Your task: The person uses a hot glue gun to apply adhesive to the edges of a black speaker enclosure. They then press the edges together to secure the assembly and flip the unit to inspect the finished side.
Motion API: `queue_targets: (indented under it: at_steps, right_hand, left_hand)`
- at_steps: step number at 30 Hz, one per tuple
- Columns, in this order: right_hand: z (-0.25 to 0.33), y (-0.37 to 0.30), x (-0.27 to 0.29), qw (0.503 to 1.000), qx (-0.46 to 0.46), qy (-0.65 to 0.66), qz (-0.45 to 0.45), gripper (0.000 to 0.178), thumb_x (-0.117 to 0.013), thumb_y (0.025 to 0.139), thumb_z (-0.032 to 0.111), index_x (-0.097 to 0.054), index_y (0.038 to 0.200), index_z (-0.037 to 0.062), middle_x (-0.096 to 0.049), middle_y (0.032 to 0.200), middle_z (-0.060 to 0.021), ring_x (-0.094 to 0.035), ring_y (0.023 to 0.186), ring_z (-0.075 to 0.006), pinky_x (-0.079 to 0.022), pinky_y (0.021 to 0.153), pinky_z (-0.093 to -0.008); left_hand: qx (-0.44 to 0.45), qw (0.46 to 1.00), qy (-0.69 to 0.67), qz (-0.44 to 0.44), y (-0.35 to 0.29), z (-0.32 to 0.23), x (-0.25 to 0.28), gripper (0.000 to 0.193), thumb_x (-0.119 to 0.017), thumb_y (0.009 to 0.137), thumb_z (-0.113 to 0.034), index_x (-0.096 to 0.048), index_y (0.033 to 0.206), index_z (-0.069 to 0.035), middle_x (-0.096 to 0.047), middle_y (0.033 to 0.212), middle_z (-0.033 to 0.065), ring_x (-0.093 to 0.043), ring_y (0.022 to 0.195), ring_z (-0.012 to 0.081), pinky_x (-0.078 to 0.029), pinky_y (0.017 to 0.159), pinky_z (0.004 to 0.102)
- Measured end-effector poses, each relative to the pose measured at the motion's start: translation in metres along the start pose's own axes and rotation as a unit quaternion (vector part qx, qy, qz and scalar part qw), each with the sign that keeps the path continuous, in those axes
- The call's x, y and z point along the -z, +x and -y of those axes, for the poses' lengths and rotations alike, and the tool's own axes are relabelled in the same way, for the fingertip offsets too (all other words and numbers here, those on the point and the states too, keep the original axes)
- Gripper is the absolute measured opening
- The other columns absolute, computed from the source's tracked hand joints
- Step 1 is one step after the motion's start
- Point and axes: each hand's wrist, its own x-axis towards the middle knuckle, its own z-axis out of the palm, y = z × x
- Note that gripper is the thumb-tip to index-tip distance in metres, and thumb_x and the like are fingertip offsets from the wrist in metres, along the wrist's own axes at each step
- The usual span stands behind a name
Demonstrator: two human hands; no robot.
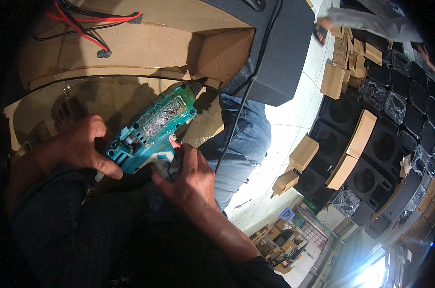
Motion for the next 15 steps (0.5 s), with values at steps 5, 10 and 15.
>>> queue_targets:
  at_steps: [5,10,15]
  right_hand:
    - [-0.001,-0.003,0.002,1.000,0.000,-0.003,-0.008,0.072,-0.093,0.070,0.031,-0.056,0.122,-0.0030,-0.071,0.101,-0.0237,-0.077,0.085,-0.0345,-0.063,0.074,-0.0420]
    - [0.000,-0.004,0.005,1.000,0.012,-0.006,-0.018,0.072,-0.092,0.070,0.030,-0.057,0.123,-0.0037,-0.071,0.100,-0.0236,-0.077,0.085,-0.0340,-0.063,0.074,-0.0418]
    - [0.001,-0.005,0.006,1.000,0.005,0.007,-0.018,0.070,-0.091,0.070,0.028,-0.058,0.123,-0.0038,-0.071,0.099,-0.0232,-0.076,0.085,-0.0337,-0.063,0.074,-0.0417]
  left_hand:
    - [-0.049,0.999,0.003,-0.006,0.002,0.002,-0.001,0.062,-0.095,0.058,-0.053,-0.074,0.076,0.003,-0.065,0.065,0.0128,-0.063,0.063,0.0214,-0.048,0.064,0.0348]
    - [-0.105,0.994,-0.021,-0.011,0.005,0.009,-0.004,0.071,-0.093,0.059,-0.060,-0.063,0.059,0.004,-0.053,0.052,0.0076,-0.055,0.050,0.0174,-0.042,0.049,0.0338]
    - [-0.119,0.991,-0.066,0.007,0.004,0.006,-0.005,0.068,-0.094,0.060,-0.059,-0.064,0.059,0.002,-0.056,0.052,0.0070,-0.054,0.049,0.0159,-0.041,0.049,0.0331]
